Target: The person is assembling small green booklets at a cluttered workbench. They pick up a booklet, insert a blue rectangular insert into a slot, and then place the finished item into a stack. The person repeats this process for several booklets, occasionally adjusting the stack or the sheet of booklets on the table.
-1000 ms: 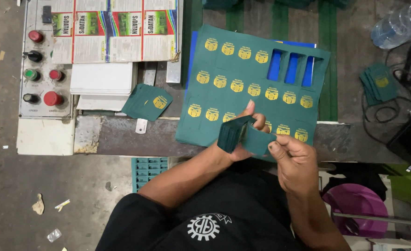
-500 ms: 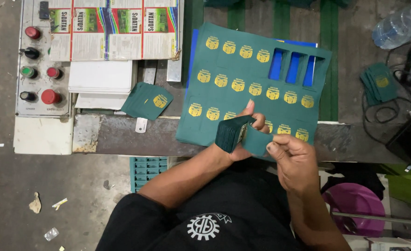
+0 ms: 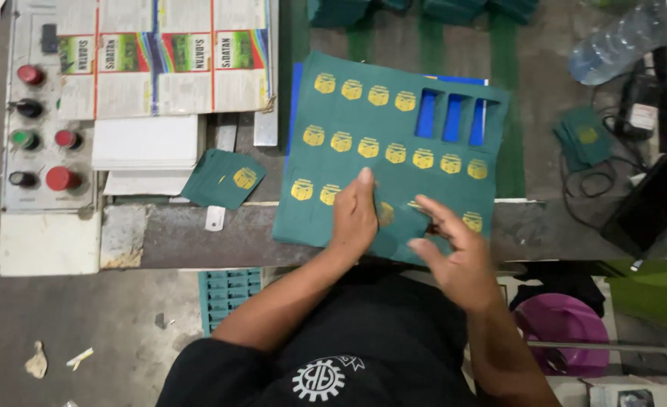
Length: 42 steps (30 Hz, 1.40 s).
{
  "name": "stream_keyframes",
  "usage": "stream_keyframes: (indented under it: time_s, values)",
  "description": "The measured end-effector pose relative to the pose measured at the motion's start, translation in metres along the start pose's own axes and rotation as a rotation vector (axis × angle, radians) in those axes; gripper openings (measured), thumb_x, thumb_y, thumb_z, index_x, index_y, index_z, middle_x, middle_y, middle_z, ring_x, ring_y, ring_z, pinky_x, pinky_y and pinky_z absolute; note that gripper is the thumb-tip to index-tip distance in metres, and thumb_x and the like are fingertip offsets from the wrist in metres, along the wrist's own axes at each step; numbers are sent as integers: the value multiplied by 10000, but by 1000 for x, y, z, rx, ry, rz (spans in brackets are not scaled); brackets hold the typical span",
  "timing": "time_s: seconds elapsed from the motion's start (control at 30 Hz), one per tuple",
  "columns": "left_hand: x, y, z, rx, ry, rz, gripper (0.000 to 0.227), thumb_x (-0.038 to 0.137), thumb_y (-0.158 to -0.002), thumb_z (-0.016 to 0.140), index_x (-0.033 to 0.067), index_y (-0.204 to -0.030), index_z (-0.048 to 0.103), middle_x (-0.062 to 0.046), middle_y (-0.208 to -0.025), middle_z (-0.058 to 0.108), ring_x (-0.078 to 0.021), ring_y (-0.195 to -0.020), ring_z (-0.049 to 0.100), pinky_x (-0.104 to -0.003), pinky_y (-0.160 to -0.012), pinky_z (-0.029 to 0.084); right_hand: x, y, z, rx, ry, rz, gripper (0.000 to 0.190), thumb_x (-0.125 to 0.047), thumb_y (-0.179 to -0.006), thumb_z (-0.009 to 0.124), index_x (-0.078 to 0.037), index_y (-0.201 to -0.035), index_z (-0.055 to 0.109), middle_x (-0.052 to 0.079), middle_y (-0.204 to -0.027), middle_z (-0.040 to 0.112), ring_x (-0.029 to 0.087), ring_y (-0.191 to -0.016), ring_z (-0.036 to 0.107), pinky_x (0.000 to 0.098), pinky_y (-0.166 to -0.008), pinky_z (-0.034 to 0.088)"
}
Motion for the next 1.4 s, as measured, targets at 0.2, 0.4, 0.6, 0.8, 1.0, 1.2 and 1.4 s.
stream_keyframes:
  time_s: [0.2,0.4,0.6,0.8,1.0,1.2,1.4]
  values:
    - [60,-3,-17,-155,-363,479,255,245,-1137,491,46,-1088,643,-161,-1034,671,-354,-972,642,-458,-842,516,18,-16,-6,52,297,-105,389,-95,-939,702,-67,-1326,679,143,-1258,731,238,-1177,690,344,-992,509]
    - [65,-3,-13,-339,-799,602,441,205,-919,717,83,-1333,630,-139,-1095,697,-361,-1014,650,-485,-849,491,55,-30,-4,84,473,-161,430,-92,-917,703,-101,-1346,672,158,-1283,708,303,-1174,676,406,-997,503]
    - [44,8,-9,-173,-980,737,499,125,-930,694,-9,-1400,593,-229,-1279,673,-357,-1125,677,-460,-946,507,63,-27,7,115,776,-392,481,-39,-919,665,-42,-1397,621,166,-1328,684,324,-1209,644,517,-1077,415]
    - [49,10,-10,-135,-887,796,468,64,-923,673,-24,-1375,590,-240,-1266,684,-354,-1076,717,-456,-946,542,62,-26,7,145,842,-435,466,-18,-925,663,-47,-1388,618,129,-1291,695,272,-1190,658,501,-1130,422]
    - [46,-2,-14,-203,-795,643,452,83,-871,757,24,-1306,650,-166,-1138,761,-343,-836,718,-453,-749,562,53,-30,-7,118,723,-415,458,-30,-930,670,-66,-1385,631,122,-1254,706,300,-1172,664,478,-1125,444]
    - [78,-25,-17,-465,-527,32,381,180,-866,811,71,-1218,714,-83,-899,741,-219,-628,629,-339,-619,514,29,-27,-29,132,377,-5,423,-106,-906,735,-95,-1324,672,112,-1212,726,242,-1027,699,383,-855,563]
    - [51,-11,5,-567,174,-54,363,133,-925,772,11,-1241,643,-2,-1069,691,-65,-968,623,-271,-857,527,83,-21,-23,166,-273,70,380,-55,-978,687,-7,-1354,653,90,-1133,702,158,-964,641,311,-837,547]
Point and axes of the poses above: each hand's wrist, its own y-axis away from the middle knuckle, its own z-axis out of the palm, x = y × z, the point moved 2 cm from there along -y, towards the middle knuckle
